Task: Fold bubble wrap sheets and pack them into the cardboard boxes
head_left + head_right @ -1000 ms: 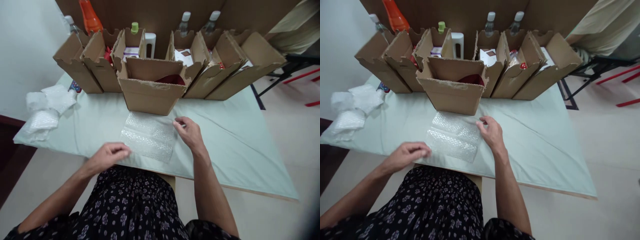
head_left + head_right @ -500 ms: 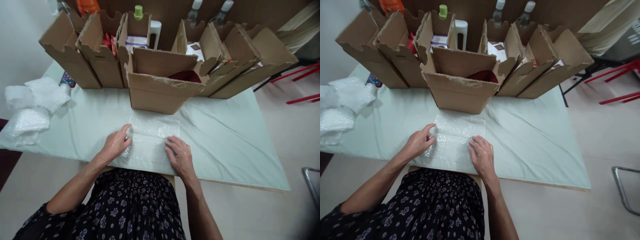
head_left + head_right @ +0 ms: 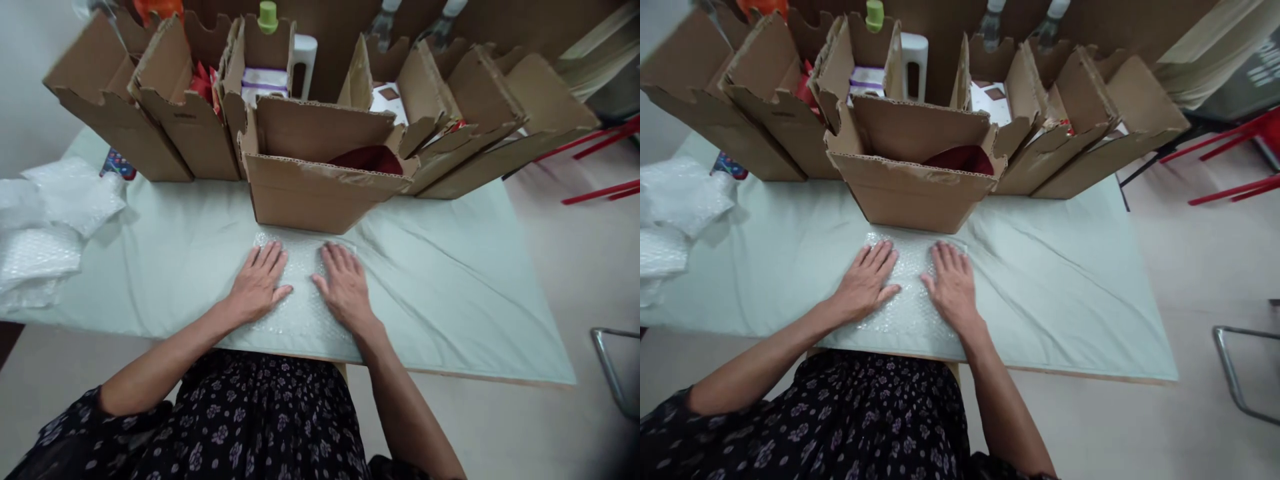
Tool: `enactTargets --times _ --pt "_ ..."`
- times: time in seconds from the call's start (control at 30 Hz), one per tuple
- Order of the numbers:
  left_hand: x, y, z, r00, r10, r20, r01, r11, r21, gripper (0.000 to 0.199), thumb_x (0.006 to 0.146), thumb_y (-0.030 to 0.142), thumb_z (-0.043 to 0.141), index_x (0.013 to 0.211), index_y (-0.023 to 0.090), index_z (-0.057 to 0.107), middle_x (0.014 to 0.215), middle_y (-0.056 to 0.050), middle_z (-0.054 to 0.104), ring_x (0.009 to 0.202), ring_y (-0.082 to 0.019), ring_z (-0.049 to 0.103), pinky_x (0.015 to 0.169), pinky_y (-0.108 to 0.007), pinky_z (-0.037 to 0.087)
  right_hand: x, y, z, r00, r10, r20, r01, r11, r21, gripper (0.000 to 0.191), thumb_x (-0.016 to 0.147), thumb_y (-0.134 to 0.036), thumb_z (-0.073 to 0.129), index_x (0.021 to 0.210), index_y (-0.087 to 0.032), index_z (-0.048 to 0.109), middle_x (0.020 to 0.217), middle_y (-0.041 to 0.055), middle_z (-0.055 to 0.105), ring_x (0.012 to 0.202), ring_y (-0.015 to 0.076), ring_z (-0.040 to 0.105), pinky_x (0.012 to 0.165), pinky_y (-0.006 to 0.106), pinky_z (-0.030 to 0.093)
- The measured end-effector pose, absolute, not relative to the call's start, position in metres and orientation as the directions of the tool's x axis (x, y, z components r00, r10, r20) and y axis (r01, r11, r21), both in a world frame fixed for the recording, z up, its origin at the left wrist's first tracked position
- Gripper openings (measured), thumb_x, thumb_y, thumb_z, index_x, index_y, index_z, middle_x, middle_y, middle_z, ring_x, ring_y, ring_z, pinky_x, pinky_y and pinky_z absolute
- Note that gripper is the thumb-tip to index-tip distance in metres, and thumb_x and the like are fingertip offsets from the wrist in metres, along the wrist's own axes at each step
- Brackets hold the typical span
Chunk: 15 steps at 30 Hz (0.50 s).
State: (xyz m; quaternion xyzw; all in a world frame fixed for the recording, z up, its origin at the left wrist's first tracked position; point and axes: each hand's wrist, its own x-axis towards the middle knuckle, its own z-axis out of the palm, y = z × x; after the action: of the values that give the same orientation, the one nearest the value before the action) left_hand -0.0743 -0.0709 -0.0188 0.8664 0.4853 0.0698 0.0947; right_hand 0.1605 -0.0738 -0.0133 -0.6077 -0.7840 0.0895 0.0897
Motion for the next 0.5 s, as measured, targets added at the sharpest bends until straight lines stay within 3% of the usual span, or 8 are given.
enactTargets --times 0.13,0.23,0.33,0.5 --pt "-0.084 -0.084 -0.016 0.421 0.905 0.055 0.884 -0.423 0.201 0.07 0.105 0.051 0.041 0.16 0.009 0.029 0.17 -0.024 0.027 0.161 -0.036 0.019 0.129 -0.06 0.015 0.196 -0.097 -0.011 0.016 0.995 0.096 0.989 -0.002 -0.146 0.063 0.106 -0.045 0.039 0.156 -0.006 0.041 0.164 0.0238 0.041 0.154 0.0384 0.035 0.121 0.06 0.03" --pt "-0.071 -0.093 -0.01 0.508 0.857 0.087 0.832 -0.514 0.208 0.071 0.105 0.053 0.041 0.16 0.01 0.029 0.172 -0.022 0.024 0.163 -0.034 0.015 0.13 -0.057 0.012 0.174 -0.116 -0.011 -0.174 0.976 0.132 0.968 0.195 -0.16 0.061 0.107 -0.042 0.038 0.158 -0.01 0.04 0.166 0.0199 0.039 0.156 0.0335 0.033 0.123 0.054 0.029" --pt "-0.066 -0.097 -0.011 0.617 0.786 0.044 0.764 -0.611 0.209 0.07 0.104 0.055 0.043 0.158 0.011 0.035 0.17 -0.021 0.032 0.161 -0.033 0.023 0.131 -0.054 0.013 0.155 -0.126 -0.016 -0.429 0.898 0.097 0.876 0.439 -0.198 0.056 0.106 -0.041 0.041 0.155 -0.014 0.046 0.163 0.0147 0.046 0.153 0.0288 0.04 0.124 0.048 0.029" --pt "-0.107 -0.112 -0.014 0.571 0.821 0.003 0.802 -0.558 0.214 0.064 0.105 0.05 0.043 0.158 0.014 0.036 0.171 -0.019 0.031 0.16 -0.034 0.024 0.13 -0.055 0.018 0.215 -0.15 -0.01 -0.265 0.953 0.15 0.932 0.293 -0.212 0.049 0.105 -0.038 0.047 0.146 -0.013 0.056 0.152 0.0175 0.059 0.143 0.0329 0.052 0.114 0.052 0.04"
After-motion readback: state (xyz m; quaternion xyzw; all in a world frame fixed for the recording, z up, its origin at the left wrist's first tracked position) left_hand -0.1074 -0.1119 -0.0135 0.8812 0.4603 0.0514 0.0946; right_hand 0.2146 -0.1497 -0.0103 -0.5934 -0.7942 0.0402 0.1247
